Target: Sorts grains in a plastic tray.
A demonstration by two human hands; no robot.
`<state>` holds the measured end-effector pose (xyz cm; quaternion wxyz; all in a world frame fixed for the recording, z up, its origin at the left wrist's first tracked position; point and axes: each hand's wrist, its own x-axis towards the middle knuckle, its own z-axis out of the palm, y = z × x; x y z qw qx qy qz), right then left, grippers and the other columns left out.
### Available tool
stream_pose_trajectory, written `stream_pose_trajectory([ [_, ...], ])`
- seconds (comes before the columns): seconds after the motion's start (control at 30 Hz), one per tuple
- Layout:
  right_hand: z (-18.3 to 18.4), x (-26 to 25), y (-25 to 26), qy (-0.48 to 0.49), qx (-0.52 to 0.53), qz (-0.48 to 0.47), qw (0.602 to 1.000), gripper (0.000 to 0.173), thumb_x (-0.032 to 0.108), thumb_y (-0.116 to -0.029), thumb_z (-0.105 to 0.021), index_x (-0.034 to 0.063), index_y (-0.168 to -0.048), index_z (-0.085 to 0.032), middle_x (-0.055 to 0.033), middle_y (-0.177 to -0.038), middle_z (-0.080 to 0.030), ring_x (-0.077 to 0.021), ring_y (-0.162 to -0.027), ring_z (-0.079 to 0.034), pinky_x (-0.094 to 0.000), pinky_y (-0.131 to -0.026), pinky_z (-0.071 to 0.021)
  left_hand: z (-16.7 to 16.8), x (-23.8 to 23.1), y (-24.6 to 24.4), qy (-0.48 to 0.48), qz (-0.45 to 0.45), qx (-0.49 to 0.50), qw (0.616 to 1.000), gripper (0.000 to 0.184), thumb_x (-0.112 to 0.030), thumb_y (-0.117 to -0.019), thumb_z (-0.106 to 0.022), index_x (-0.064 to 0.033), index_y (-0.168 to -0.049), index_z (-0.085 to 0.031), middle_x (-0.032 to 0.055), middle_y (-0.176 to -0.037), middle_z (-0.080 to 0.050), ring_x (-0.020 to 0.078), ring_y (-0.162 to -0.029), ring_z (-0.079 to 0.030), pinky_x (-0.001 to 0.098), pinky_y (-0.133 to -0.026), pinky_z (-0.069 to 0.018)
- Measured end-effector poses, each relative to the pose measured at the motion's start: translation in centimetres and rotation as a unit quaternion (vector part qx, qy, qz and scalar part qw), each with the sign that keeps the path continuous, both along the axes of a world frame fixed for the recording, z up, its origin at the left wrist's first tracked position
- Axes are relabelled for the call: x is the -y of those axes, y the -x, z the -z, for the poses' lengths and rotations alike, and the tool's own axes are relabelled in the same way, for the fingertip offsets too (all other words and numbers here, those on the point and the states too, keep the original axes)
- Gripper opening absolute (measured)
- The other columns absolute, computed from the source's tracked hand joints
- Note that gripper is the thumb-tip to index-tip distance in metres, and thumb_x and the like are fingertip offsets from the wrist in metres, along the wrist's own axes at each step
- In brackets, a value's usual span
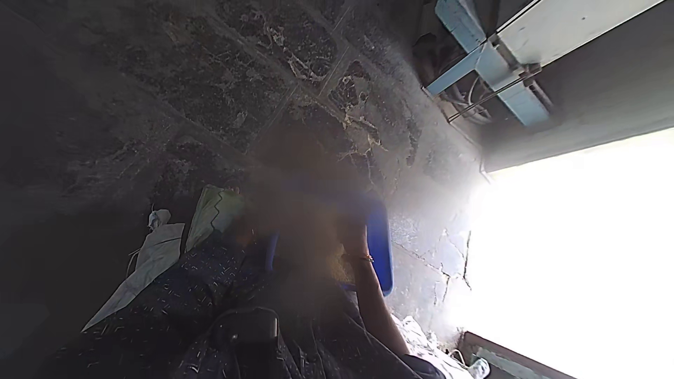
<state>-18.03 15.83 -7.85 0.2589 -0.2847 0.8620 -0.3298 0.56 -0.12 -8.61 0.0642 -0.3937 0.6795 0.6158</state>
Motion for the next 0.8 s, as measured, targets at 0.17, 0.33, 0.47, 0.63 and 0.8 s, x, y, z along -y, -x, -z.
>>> stream_pose_trajectory([
  [0.17, -0.9, 1.5, -0.7, -0.128, -0.004, -0.060, 0.990, 0.029, 0.026, -0.1014, -0.064, 0.0028, -0.117, -0.073, -0.0124, -0.105, -0.074, -0.0215, -0.096, -0.069, -0.0440, -0.091, -0.0525, -2.1, -0.4, -0.3, -0.007, 0.004, -0.022, 1.000, 0.038, 0.004, -0.0925, -0.067, 0.0137, -0.128, -0.055, 0.0303, -0.122, -0.060, 0.0333, -0.109, -0.060, 0.0464, -0.098, -0.0474],
  [0.33, -1.0, 2.9, -1.3, -0.155, -0.005, -0.126, 0.980, 0.048, 0.025, -0.1021, -0.064, 0.0013, -0.143, -0.057, -0.0242, -0.136, -0.062, -0.0357, -0.127, -0.059, -0.0479, -0.111, -0.0433, -0.2, -0.1, -0.4, -0.020, -0.005, -0.047, 0.999, 0.044, 0.004, -0.0911, -0.068, 0.0136, -0.131, -0.052, 0.0314, -0.124, -0.059, 0.0324, -0.111, -0.061, 0.0456, -0.097, -0.0492],
  [0.47, -0.9, 3.9, -2.7, -0.193, -0.028, -0.218, 0.956, 0.053, 0.028, -0.1018, -0.064, 0.0058, -0.149, -0.053, -0.0233, -0.144, -0.057, -0.0378, -0.134, -0.055, -0.0500, -0.114, -0.0420, -1.1, -0.2, -0.4, -0.024, -0.001, -0.040, 0.999, 0.043, 0.005, -0.0915, -0.067, 0.0136, -0.131, -0.053, 0.0305, -0.125, -0.059, 0.0316, -0.112, -0.059, 0.0449, -0.099, -0.0473],
  [0.63, -1.5, 4.4, -5.3, -0.254, -0.029, -0.324, 0.911, 0.040, 0.023, -0.1042, -0.055, 0.0046, -0.139, -0.063, -0.0227, -0.139, -0.059, -0.0360, -0.132, -0.056, -0.0485, -0.113, -0.0418, -0.2, 0.2, -0.3, -0.022, 0.000, -0.040, 0.999, 0.043, 0.002, -0.0906, -0.069, 0.0123, -0.129, -0.055, 0.0277, -0.121, -0.061, 0.0295, -0.108, -0.062, 0.0449, -0.097, -0.0490],
  [0.8, -1.8, 3.6, -4.5, -0.238, 0.017, -0.325, 0.915, 0.036, 0.023, -0.1060, -0.055, -0.0033, -0.128, -0.066, -0.0247, -0.130, -0.065, -0.0362, -0.125, -0.061, -0.0511, -0.109, -0.0440, 1.1, 0.5, -0.4, -0.028, -0.007, -0.042, 0.999, 0.041, -0.001, -0.0895, -0.071, 0.0118, -0.126, -0.057, 0.0267, -0.117, -0.063, 0.0300, -0.105, -0.063, 0.0461, -0.097, -0.0496],
])
